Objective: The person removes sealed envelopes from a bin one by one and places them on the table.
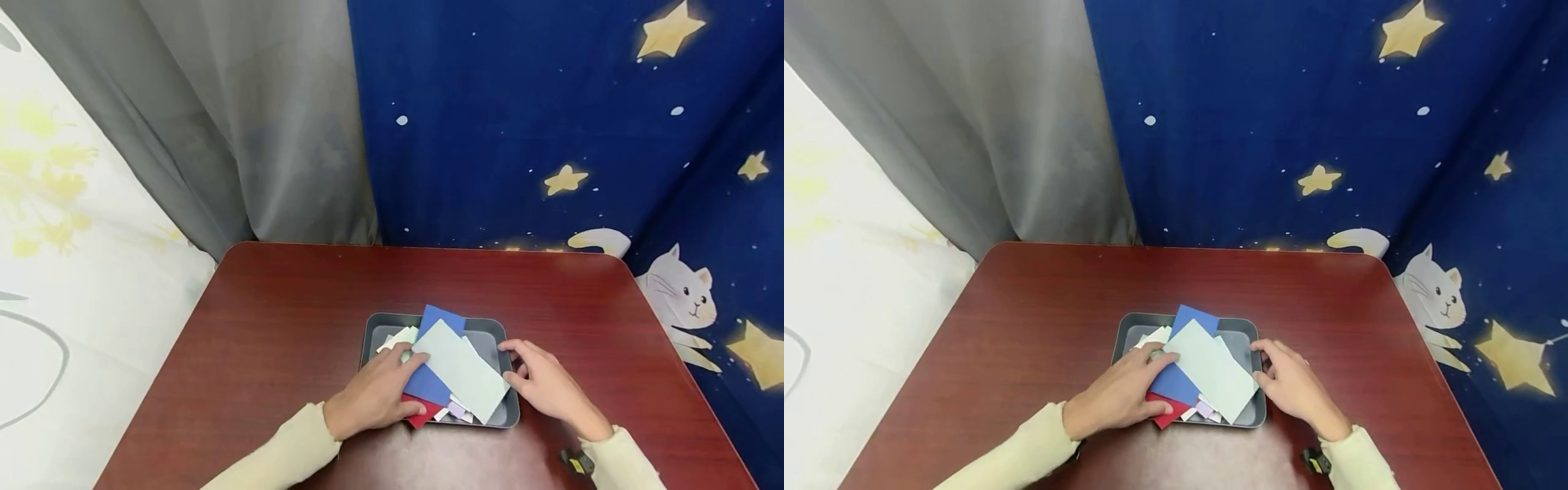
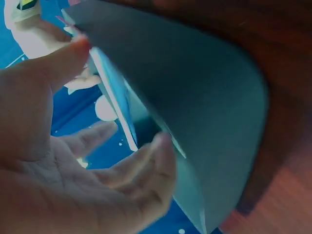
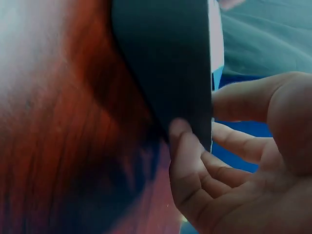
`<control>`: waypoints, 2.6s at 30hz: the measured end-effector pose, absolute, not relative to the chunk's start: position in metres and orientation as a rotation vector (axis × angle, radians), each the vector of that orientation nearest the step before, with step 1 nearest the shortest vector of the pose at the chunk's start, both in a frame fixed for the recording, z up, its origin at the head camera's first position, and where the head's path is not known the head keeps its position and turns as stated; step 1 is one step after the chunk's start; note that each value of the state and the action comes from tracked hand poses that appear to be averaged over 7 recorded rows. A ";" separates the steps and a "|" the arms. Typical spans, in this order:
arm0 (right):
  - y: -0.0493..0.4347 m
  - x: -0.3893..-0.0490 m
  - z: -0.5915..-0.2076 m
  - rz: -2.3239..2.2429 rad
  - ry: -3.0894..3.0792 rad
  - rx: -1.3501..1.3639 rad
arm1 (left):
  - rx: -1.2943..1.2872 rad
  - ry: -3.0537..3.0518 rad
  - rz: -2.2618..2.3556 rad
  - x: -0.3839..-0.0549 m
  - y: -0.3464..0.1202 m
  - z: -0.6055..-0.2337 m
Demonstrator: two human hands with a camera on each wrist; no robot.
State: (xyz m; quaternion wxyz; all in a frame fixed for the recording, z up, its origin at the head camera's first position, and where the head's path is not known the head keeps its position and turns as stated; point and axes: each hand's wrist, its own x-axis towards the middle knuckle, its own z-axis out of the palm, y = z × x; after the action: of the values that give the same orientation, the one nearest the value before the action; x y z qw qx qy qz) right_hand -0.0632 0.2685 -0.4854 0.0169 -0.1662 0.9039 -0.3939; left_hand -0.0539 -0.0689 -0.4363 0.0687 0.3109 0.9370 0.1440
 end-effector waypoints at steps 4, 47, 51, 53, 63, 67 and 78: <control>0.267 -0.055 -0.487 -1.218 2.814 -0.516 | 1.027 2.730 0.584 -0.075 -0.071 -0.434; 0.233 -0.043 -0.485 -0.987 2.833 -0.367 | 0.932 2.850 0.401 -0.072 -0.096 -0.425; 0.233 -0.040 -0.485 -0.988 2.839 -0.395 | 0.897 2.934 0.284 -0.076 -0.097 -0.423; 0.234 -0.038 -0.484 -0.997 2.829 -0.417 | 0.883 2.908 0.220 -0.077 -0.099 -0.423; 0.234 -0.017 -0.479 -1.053 2.732 -0.500 | 0.612 2.680 0.626 -0.102 -0.103 -0.424; 0.231 -0.009 -0.477 -1.113 2.695 -0.546 | 0.635 2.694 0.868 -0.120 -0.110 -0.421; 0.232 -0.011 -0.477 -1.060 2.772 -0.668 | 0.705 2.607 0.935 -0.147 -0.113 -0.421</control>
State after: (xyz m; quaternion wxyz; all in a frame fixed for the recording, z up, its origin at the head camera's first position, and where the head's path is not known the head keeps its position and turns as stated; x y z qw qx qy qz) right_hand -0.0110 0.2324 -0.4771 0.0498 -0.2195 0.9100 -0.3481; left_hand -0.1466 -0.1126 -0.4206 0.1413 0.2441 0.9031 0.3239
